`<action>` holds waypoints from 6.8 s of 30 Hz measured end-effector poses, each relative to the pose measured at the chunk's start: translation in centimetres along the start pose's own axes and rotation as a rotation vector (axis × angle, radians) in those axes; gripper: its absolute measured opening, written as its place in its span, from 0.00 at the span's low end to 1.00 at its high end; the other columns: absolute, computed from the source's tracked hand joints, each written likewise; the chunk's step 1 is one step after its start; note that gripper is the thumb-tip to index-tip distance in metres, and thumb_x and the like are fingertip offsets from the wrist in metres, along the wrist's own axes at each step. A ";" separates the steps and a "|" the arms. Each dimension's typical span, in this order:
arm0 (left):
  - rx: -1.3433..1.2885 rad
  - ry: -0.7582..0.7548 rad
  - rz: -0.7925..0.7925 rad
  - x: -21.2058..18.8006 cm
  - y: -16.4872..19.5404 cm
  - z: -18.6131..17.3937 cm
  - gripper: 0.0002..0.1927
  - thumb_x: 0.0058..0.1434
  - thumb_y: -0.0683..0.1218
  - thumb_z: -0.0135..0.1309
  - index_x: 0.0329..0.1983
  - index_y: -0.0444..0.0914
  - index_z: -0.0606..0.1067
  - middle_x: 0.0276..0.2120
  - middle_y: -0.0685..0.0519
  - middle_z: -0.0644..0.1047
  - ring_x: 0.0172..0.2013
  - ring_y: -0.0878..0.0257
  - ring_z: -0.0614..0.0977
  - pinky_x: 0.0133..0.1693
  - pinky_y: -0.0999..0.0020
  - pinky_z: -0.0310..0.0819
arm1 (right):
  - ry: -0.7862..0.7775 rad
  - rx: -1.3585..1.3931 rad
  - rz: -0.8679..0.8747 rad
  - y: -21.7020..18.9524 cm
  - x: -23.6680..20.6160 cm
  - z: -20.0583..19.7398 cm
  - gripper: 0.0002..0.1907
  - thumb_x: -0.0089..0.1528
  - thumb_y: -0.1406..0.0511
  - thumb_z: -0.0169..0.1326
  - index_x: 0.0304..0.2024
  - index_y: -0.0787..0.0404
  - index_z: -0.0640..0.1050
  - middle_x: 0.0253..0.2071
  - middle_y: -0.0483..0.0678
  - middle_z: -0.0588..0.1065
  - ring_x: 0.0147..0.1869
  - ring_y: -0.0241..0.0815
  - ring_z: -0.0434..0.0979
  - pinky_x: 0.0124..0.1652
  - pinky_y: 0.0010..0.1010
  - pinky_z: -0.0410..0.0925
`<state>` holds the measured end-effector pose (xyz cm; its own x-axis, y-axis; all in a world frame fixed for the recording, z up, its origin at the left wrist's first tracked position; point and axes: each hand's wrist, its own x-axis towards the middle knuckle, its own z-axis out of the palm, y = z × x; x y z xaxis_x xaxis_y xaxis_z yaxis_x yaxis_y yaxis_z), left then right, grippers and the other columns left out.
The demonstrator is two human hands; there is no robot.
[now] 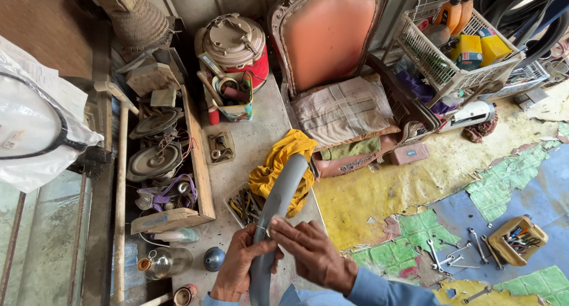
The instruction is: The person wipes their hands and the work area with a yellow cloth, then picks up a gray bicycle fender from the workbench and rubs along its surface, working over different sections. They then fit small hardware parts to the fender, turning and pressing the pieces into place by hand.
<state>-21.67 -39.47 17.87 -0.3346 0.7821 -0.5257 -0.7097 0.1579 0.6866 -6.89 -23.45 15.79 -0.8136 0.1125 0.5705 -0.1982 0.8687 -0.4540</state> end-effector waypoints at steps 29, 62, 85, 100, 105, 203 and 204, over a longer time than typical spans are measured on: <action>0.791 0.180 0.122 -3.2 0.7 5.1 0.14 0.51 0.47 0.65 0.35 0.34 0.75 0.20 0.48 0.79 0.20 0.60 0.81 0.28 0.63 0.77 | -0.154 -0.067 -0.135 2.5 1.5 -5.3 0.34 0.49 0.76 0.54 0.60 0.59 0.77 0.63 0.51 0.77 0.54 0.43 0.80 0.46 0.36 0.70; 1.053 0.169 0.246 -1.7 -0.4 4.8 0.18 0.51 0.51 0.65 0.32 0.34 0.73 0.20 0.41 0.76 0.23 0.45 0.77 0.31 0.54 0.74 | -0.097 -0.203 0.050 3.4 1.2 -5.0 0.36 0.47 0.76 0.52 0.60 0.60 0.77 0.50 0.49 0.81 0.36 0.44 0.75 0.38 0.39 0.64; 0.533 0.093 0.035 -2.2 0.5 4.7 0.12 0.51 0.41 0.64 0.37 0.30 0.77 0.23 0.49 0.81 0.20 0.65 0.79 0.25 0.68 0.76 | -0.114 -0.159 -0.054 0.5 0.6 -6.6 0.37 0.46 0.73 0.54 0.60 0.61 0.75 0.64 0.49 0.76 0.40 0.42 0.75 0.40 0.37 0.64; 0.273 -0.042 0.012 -2.0 -0.2 4.0 0.13 0.53 0.39 0.64 0.40 0.29 0.77 0.23 0.44 0.81 0.19 0.62 0.78 0.23 0.67 0.74 | 0.211 -0.053 0.188 2.1 1.7 -5.1 0.34 0.54 0.83 0.47 0.63 0.63 0.75 0.61 0.55 0.77 0.45 0.53 0.75 0.45 0.39 0.68; 0.116 -0.041 0.022 -1.6 -0.1 2.7 0.14 0.52 0.37 0.62 0.42 0.28 0.76 0.25 0.46 0.81 0.22 0.61 0.82 0.23 0.64 0.75 | 0.062 0.026 -0.047 -0.3 0.8 -3.7 0.35 0.48 0.79 0.51 0.60 0.62 0.76 0.59 0.58 0.77 0.38 0.47 0.75 0.39 0.39 0.67; -0.245 0.087 -0.250 7.4 -4.4 -4.2 0.21 0.63 0.56 0.56 0.42 0.33 0.81 0.31 0.47 0.83 0.28 0.61 0.83 0.31 0.68 0.80 | 0.001 0.024 0.182 0.4 -3.0 1.4 0.34 0.53 0.78 0.52 0.63 0.62 0.74 0.55 0.55 0.79 0.42 0.49 0.74 0.45 0.38 0.67; -0.254 0.030 -0.221 7.4 -4.3 -4.1 0.20 0.64 0.56 0.57 0.41 0.34 0.81 0.30 0.47 0.83 0.26 0.61 0.82 0.29 0.68 0.79 | -0.107 0.066 0.200 0.3 -3.1 1.4 0.36 0.51 0.78 0.52 0.65 0.65 0.74 0.51 0.54 0.79 0.40 0.50 0.74 0.44 0.39 0.67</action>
<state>-23.66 -36.85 8.98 -0.1707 0.7267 -0.6654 -0.8976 0.1638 0.4092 -5.15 -24.20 12.93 -0.8929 0.2247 0.3901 -0.0591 0.8005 -0.5964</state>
